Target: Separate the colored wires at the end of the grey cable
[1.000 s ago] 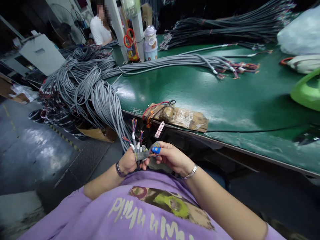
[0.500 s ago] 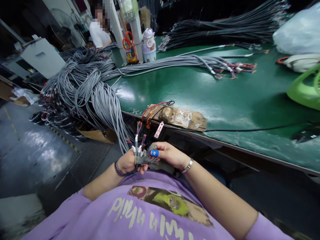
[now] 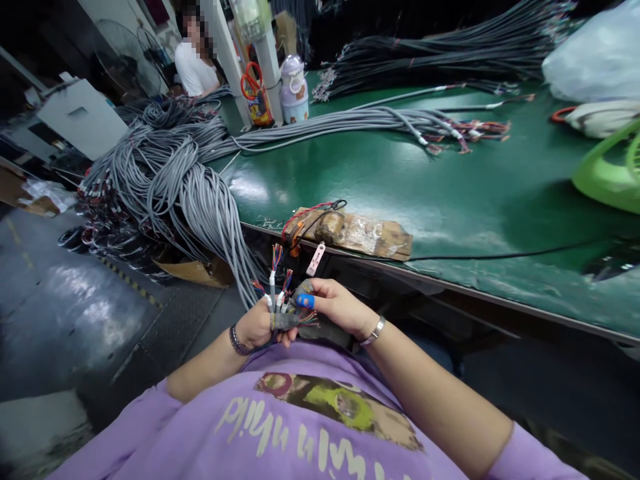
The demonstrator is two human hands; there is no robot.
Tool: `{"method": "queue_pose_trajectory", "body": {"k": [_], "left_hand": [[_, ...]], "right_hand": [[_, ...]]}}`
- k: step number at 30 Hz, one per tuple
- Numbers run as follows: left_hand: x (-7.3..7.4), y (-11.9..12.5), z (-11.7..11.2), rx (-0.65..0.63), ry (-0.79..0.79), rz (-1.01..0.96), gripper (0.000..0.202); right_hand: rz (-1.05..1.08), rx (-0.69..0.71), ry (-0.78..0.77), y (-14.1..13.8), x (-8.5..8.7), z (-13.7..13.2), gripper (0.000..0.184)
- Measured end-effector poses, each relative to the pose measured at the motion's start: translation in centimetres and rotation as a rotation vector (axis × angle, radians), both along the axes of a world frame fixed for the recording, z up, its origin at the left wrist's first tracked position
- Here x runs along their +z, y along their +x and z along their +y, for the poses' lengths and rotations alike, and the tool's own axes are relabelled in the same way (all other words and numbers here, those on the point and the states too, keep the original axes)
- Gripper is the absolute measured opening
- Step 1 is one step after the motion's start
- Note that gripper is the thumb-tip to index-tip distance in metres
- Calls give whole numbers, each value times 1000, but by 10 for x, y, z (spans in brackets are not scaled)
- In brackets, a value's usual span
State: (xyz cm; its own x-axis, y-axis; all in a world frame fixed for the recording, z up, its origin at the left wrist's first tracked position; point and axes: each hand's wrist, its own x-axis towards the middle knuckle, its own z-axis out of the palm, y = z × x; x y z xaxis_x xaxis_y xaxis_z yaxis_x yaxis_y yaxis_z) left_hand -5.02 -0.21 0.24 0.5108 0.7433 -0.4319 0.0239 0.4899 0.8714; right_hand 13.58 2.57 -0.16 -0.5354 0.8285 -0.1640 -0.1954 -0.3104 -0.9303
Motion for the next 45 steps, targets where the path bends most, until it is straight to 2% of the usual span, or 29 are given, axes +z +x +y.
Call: {"method": "queue_pose_trajectory", "body": {"k": [2,4,6,9,12,15,21,28,31,36,38,45], "left_hand": [[-2,2,-2,67,32,15,49],[-4,5,-5,120,67,29,50],[-5,9,-6,171,101,40,51],[-4,13,-7,206,151,37,50],[-3,16,-7,191,180,40,47],[-5,15,-7,209,184,51,45],[-11,14,-8,281,199,49,40],[-9,18,-7,374,207,41,41],[-8,18,-6,346,192,49,42],[-6,15,-7,189,182,79,44],[-8,14,-8,164,195,94,44],[-14,18,-7,297,225,75,40]], "right_hand": [[45,-166,-61,1,-4,-1,42],[77,-245,-144,3,-6,-4,45],[45,-192,-176,6,-6,-8,49],[-86,-101,-72,8,0,-15,46],[-166,-92,15,6,7,-19,41],[-190,-127,30,3,9,-20,39],[-200,-213,3,0,3,-20,41],[-160,-255,13,-2,5,-24,42],[-161,-283,5,-3,5,-23,43],[-145,-260,-24,-2,1,-21,42],[-148,-245,-29,-2,0,-22,42],[-175,-339,42,-2,4,-22,43]]}}
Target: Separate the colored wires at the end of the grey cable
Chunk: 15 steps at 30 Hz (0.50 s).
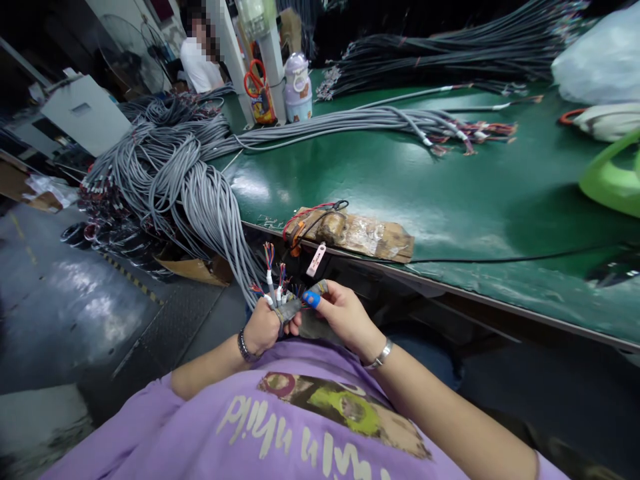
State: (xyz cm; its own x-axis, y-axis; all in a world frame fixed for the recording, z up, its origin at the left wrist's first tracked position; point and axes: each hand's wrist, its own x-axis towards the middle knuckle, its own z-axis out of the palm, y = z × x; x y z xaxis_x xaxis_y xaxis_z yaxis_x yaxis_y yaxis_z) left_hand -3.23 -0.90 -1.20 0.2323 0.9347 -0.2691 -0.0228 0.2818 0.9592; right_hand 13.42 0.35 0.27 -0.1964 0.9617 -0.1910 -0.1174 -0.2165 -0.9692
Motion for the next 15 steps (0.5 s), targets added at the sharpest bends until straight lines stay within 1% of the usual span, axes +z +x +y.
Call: {"method": "queue_pose_trajectory", "body": {"k": [4,7,11,15], "left_hand": [[2,4,2,64,-38,-41,40],[6,5,2,72,-65,-49,41],[9,5,2,29,-76,-46,43],[16,2,4,-71,-82,-55,46]], "right_hand": [[-13,-27,15,1,2,1,41],[10,-32,-14,1,-1,1,38],[143,-13,-115,5,-7,4,38],[326,-78,-212,14,-10,11,43]]}}
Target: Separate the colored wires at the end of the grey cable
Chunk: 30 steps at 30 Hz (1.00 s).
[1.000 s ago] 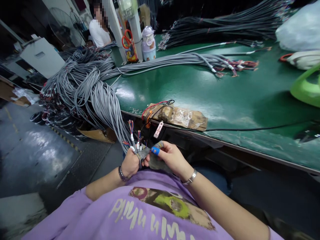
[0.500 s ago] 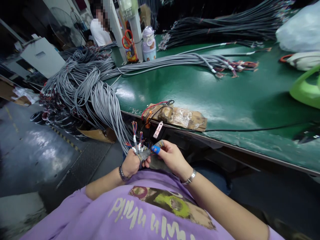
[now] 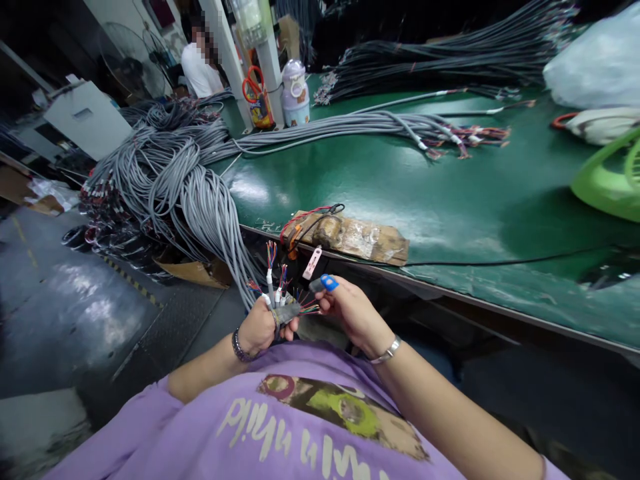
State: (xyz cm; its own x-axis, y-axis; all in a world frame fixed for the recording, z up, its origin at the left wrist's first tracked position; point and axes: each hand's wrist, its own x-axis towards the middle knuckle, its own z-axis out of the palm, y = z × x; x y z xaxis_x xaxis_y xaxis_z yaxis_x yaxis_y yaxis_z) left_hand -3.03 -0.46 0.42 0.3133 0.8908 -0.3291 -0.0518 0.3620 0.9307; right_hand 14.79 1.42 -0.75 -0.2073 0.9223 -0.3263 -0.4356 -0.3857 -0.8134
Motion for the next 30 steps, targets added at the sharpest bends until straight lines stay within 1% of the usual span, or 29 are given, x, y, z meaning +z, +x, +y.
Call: {"method": "queue_pose_trajectory", "body": {"k": [2,4,6,9,11,12,13,16,17,18,20,23,24,26,30], "left_hand": [[6,-2,4,-57,-36,-16,47],[12,-5,10,-112,-87,-40,45],[17,-7,17,-161,-123,-81,44],[20,-7,26,-209,-154,-155,44],[20,-5,31,-216,-176,-183,44],[21,-4,33,-215,-188,-192,45],[22,-3,35,-211,-198,-199,45],[24,0,38,-215,-214,-226,46],[24,1,39,-224,-216,-239,46],[24,2,40,-235,-217,-252,46],[24,3,41,-249,-217,-275,46],[20,4,43,-252,-221,-275,46],[19,4,43,-249,-223,-268,47],[16,4,43,-248,-231,-251,47],[15,5,43,-254,-242,-231,49]], "right_hand": [[45,-31,-27,4,-1,5,45],[69,-18,-41,6,-1,11,46],[97,41,-56,6,1,18,46],[173,190,-81,3,9,27,46],[178,239,-46,0,15,30,46],[141,221,1,-2,16,31,46],[77,173,59,-4,17,31,46],[-179,-44,225,-8,17,30,51],[-236,-96,257,-10,16,30,52],[-256,-117,268,-11,16,30,54],[-184,-68,223,-13,15,31,57],[50,43,53,-17,15,34,57],[110,48,7,-18,15,35,56],[183,19,-31,-19,14,36,52],[215,-20,-16,-22,12,38,47]]}}
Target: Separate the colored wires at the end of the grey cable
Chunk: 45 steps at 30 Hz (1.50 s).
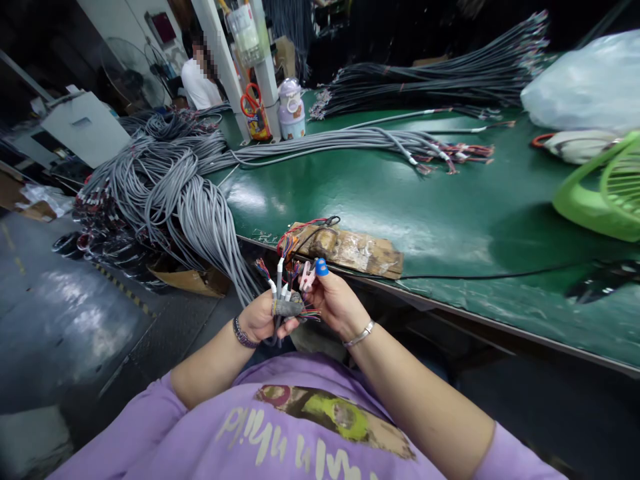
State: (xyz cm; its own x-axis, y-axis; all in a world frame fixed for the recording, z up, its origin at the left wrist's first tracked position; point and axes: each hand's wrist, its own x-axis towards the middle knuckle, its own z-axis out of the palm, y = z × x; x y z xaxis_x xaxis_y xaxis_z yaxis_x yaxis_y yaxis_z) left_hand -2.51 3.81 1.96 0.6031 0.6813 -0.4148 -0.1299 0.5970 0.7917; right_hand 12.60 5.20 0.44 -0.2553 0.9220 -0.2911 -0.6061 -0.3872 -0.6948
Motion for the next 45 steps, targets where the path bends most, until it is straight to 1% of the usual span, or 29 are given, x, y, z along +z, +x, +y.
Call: {"method": "queue_pose_trajectory", "body": {"k": [6,11,13,14,17,18,20,22,24,27,29,37,41,45], "left_hand": [[0,1,-1,13,8,-14,46],[0,-3,-6,31,18,25,47],[0,-4,-11,43,28,44,46],[1,-5,-14,53,34,47,45],[1,-6,-21,99,51,45,43],[1,-5,-22,116,54,43,43],[2,-4,-22,142,57,38,43],[3,-3,-21,143,53,23,42],[3,-2,-18,133,40,5,42],[2,-1,-14,132,21,3,43],[2,0,-12,138,10,14,44],[-1,4,-10,141,-3,24,43],[-2,4,-11,153,0,27,43],[-2,2,-15,165,21,23,45]], "right_hand": [[-4,25,-31,0,2,-3,53],[-52,83,28,4,7,-6,57],[-63,89,43,6,8,-6,54],[-63,87,44,7,8,-6,50],[-65,73,38,8,7,-6,34],[-76,67,42,7,6,-7,32],[-140,12,87,7,5,-9,34],[-248,-74,157,6,3,-10,41],[-298,-96,182,6,2,-11,48],[-189,19,90,5,2,-8,52],[-98,61,32,5,2,-6,51],[42,-9,-31,1,-1,-1,41],[67,-8,-63,0,-2,-3,44],[103,26,-97,2,1,-4,46]]}}
